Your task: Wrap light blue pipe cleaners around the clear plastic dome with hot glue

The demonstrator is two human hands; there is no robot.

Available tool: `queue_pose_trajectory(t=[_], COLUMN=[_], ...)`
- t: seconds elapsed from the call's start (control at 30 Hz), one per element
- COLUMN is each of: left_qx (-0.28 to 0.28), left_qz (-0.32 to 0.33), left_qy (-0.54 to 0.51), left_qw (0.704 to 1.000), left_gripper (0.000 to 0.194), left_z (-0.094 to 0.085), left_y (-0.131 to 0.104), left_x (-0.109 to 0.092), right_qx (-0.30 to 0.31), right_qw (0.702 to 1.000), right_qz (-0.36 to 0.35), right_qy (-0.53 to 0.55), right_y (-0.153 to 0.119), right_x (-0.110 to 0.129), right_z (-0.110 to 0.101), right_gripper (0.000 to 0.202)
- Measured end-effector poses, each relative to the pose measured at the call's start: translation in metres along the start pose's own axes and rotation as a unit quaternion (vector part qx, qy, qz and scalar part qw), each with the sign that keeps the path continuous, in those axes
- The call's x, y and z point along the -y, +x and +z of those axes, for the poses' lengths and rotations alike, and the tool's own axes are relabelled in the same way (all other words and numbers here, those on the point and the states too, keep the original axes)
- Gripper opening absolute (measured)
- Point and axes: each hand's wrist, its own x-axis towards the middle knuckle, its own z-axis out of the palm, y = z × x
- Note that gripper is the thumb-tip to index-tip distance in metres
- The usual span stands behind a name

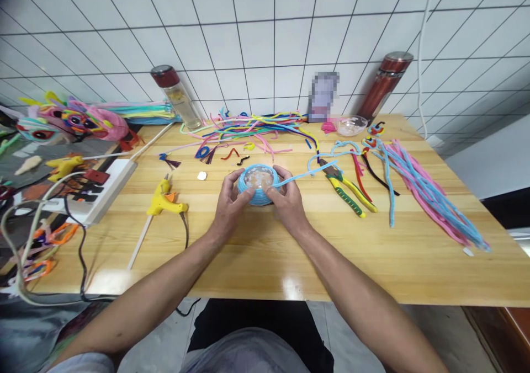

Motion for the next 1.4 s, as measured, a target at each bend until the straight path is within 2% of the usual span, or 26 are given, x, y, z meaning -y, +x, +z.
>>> queue_pose_trajectory(t=[0.33, 0.7, 0.87, 1.1, 1.3, 1.4], left_qx=[0.018, 0.000, 0.020, 0.061, 0.103, 0.106], left_qz=[0.022, 0.006, -0.003, -0.024, -0.031, -0.024], left_qy=[0.025, 0.014, 0.001, -0.004, -0.010, -0.019], left_qw=[0.999, 1.000, 1.000, 0.998, 0.994, 0.994], left_gripper=[0.072, 0.069, 0.070, 0.070, 0.069, 0.073], left_z=[-0.002, -0.008, -0.009, -0.012, -0.015, -0.015], left_y=[0.003, 0.010, 0.012, 0.014, 0.016, 0.017], left_x=[0.005, 0.000, -0.004, -0.009, -0.003, 0.000], right_qx=[-0.009, 0.034, 0.037, 0.073, 0.111, 0.128], right_qw=[1.000, 0.999, 0.999, 0.995, 0.985, 0.980], right_qz=[-0.005, 0.019, 0.026, 0.065, 0.125, 0.142], right_qy=[-0.013, 0.006, 0.003, -0.012, 0.043, 0.060], right_y=[-0.003, 0.002, 0.004, 0.011, 0.014, 0.016], right_x=[0.000, 0.010, 0.015, 0.024, 0.029, 0.030], right_z=[0.005, -0.003, -0.007, -0.016, -0.021, -0.022], right_gripper=[0.070, 0.061, 0.058, 0.060, 0.061, 0.062])
